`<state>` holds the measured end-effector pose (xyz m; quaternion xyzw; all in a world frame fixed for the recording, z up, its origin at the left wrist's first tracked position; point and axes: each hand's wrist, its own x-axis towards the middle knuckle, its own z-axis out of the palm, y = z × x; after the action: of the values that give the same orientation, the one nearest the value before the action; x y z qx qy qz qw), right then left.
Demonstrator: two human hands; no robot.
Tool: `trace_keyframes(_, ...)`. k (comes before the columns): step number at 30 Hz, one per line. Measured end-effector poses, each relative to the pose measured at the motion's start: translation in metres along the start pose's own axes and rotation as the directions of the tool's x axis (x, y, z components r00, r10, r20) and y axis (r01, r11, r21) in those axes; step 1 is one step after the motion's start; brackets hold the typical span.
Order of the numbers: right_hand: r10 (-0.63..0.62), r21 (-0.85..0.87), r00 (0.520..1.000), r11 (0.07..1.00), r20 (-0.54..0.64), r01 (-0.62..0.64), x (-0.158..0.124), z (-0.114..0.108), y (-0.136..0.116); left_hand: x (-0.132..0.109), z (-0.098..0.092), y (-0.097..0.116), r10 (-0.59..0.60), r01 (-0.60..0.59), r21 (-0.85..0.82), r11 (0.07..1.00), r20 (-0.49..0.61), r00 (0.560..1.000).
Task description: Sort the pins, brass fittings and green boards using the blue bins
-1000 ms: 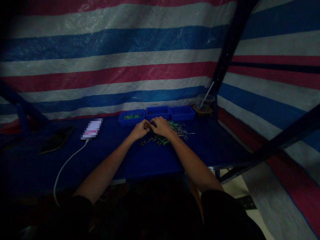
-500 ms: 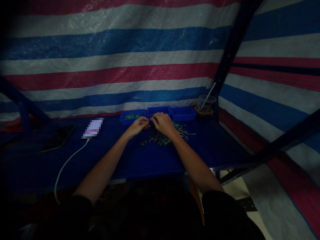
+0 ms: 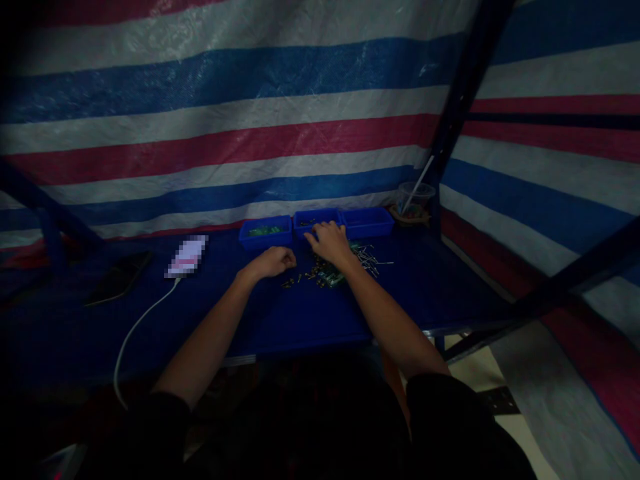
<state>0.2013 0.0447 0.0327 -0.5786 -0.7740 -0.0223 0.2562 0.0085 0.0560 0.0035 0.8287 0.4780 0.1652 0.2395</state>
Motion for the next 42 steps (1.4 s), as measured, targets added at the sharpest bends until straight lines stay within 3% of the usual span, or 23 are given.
trace_keyframes(5,-0.235,0.106,0.963,0.969,0.134,0.222,-0.013,0.017,-0.013,0.006,0.0,-0.003,0.006,-0.017,-0.108,0.994,-0.099,0.995)
trace_keyframes(8,-0.254,0.17,0.962,0.957,0.102,0.235,-0.01,0.018,-0.014,0.01,0.002,-0.005,-0.047,-0.012,-0.337,0.941,-0.167,0.985)
trace_keyframes(11,-0.266,0.209,0.962,0.946,0.066,0.248,-0.007,0.018,-0.009,0.01,0.003,-0.005,-0.108,-0.009,-0.604,0.797,-0.158,0.982)
trace_keyframes(14,-0.278,0.242,0.958,0.936,0.063,0.256,-0.008,0.015,-0.007,0.007,0.001,-0.002,-0.083,-0.023,-0.688,0.726,-0.121,0.989)
trace_keyframes(18,-0.311,0.268,0.949,0.919,0.046,0.288,-0.011,0.01,-0.009,0.003,-0.001,0.005,-0.034,-0.054,-0.703,0.709,-0.11,0.993)
trace_keyframes(22,-0.284,0.234,0.959,0.933,0.02,0.272,-0.013,0.003,-0.011,0.002,-0.005,0.013,-0.04,-0.073,-0.626,0.776,-0.165,0.986)
trace_keyframes(25,-0.221,0.207,0.965,0.947,-0.138,0.247,-0.012,-0.011,-0.013,-0.001,-0.007,0.019,0.03,-0.084,-0.359,0.929,-0.153,0.988)
trace_keyframes(28,-0.104,0.213,0.908,0.955,-0.406,0.205,-0.004,-0.034,-0.015,-0.007,-0.006,0.025,0.112,-0.11,-0.055,0.992,0.047,0.993)
trace_keyframes(31,0.019,0.174,0.834,0.98,-0.551,0.093,0.015,-0.055,-0.012,-0.012,-0.002,0.027,0.112,-0.118,0.014,0.993,0.223,0.968)
trace_keyframes(33,0.054,0.094,0.859,0.996,-0.509,-0.007,0.029,-0.06,-0.007,-0.012,0.001,0.027,0.117,-0.121,0.001,0.993,0.241,0.963)
trace_keyframes(36,0.088,-0.042,0.95,0.994,-0.298,-0.105,0.037,-0.051,0.001,-0.008,0.002,0.022,0.119,-0.118,-0.018,0.993,0.178,0.977)
trace_keyframes(39,0.015,-0.064,0.993,0.998,-0.116,-0.023,0.022,-0.028,0.001,-0.003,-0.001,0.017,0.059,-0.06,-0.038,0.997,-0.023,0.998)
trace_keyframes(42,-0.119,-0.01,0.993,0.993,-0.003,0.119,-0.002,-0.002,-0.008,0.0,-0.004,0.012,-0.039,0.032,-0.037,0.999,-0.234,0.971)
